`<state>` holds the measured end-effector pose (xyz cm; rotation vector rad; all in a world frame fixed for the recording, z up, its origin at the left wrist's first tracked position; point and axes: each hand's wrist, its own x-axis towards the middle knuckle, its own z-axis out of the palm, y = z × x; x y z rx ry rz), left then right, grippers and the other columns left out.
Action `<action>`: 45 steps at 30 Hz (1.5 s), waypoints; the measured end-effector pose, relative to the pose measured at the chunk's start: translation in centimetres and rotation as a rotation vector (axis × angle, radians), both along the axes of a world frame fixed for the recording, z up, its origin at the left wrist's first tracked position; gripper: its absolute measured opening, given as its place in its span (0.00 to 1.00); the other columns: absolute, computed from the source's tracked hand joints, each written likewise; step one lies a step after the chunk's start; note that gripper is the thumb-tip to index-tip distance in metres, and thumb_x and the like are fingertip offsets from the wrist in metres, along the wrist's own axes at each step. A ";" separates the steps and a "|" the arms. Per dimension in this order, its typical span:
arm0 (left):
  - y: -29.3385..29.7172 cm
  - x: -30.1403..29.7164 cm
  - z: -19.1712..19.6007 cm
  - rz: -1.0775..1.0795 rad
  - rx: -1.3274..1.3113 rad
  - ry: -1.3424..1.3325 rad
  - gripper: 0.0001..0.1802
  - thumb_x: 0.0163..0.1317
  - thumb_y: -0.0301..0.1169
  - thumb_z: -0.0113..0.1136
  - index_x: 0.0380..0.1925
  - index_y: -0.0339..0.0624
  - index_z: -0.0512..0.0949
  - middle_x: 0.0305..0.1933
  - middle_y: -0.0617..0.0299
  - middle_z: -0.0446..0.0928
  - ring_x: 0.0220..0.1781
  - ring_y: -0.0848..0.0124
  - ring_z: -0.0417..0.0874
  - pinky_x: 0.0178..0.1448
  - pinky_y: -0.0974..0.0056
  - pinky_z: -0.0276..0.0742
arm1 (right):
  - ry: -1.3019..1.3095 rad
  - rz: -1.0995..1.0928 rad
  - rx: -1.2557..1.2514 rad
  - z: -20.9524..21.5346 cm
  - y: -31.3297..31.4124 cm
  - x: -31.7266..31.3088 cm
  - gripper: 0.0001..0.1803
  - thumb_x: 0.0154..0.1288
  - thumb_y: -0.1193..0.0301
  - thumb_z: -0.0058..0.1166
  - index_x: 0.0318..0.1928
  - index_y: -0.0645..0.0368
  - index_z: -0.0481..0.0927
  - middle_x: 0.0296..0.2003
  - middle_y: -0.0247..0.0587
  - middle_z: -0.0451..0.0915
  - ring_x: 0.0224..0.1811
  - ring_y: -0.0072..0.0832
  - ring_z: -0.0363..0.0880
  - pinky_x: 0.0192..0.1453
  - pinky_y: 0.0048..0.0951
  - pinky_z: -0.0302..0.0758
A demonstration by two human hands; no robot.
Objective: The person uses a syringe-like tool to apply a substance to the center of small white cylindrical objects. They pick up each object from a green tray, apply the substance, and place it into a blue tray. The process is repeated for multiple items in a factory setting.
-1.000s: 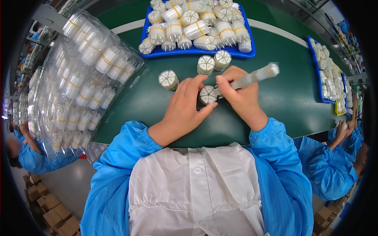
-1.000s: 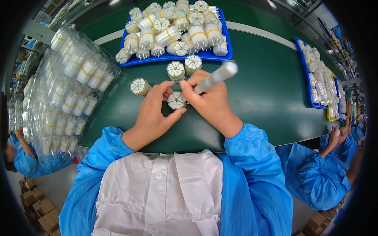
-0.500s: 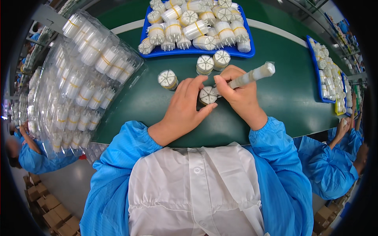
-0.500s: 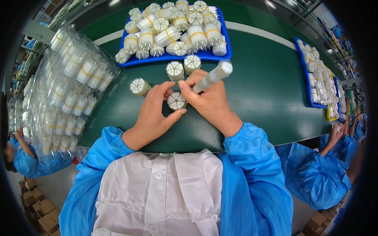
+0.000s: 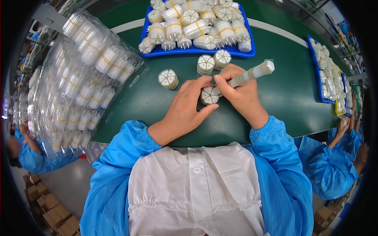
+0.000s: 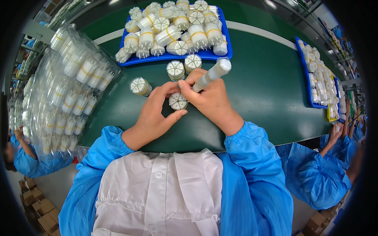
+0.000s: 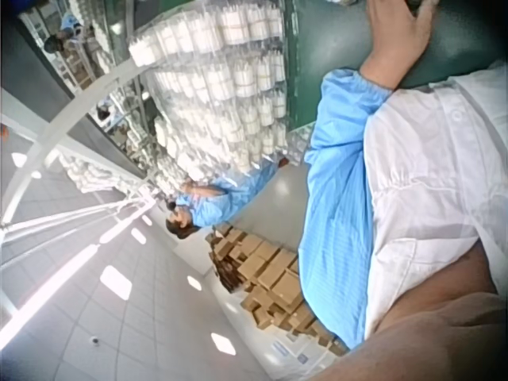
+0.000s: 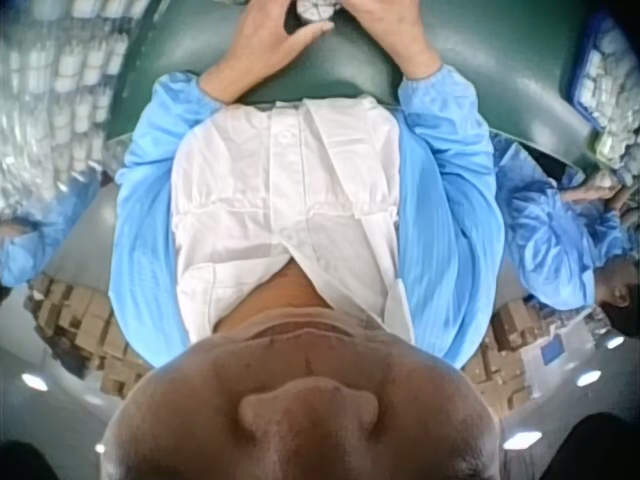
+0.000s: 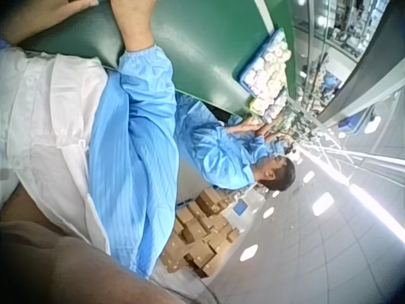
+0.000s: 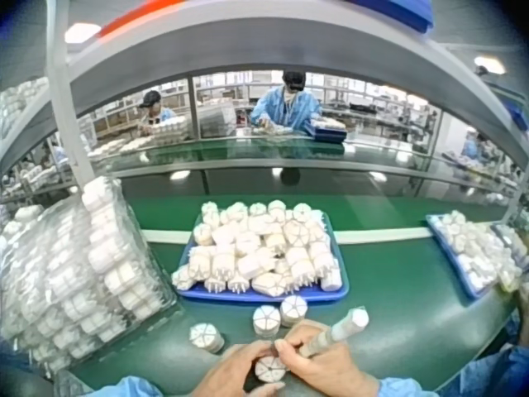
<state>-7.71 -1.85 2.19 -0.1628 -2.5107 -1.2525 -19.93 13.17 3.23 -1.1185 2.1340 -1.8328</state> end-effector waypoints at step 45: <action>-25.1 -2.0 21.4 0.720 -1.364 -0.385 0.22 0.67 0.41 0.59 0.51 0.32 0.76 0.45 0.43 0.79 0.48 0.48 0.83 0.51 0.49 0.81 | 0.165 0.013 0.042 1.8 0.6 2.3 0.10 0.63 0.78 0.64 0.26 0.61 0.78 0.24 0.38 0.77 0.24 0.28 0.74 0.27 0.31 0.68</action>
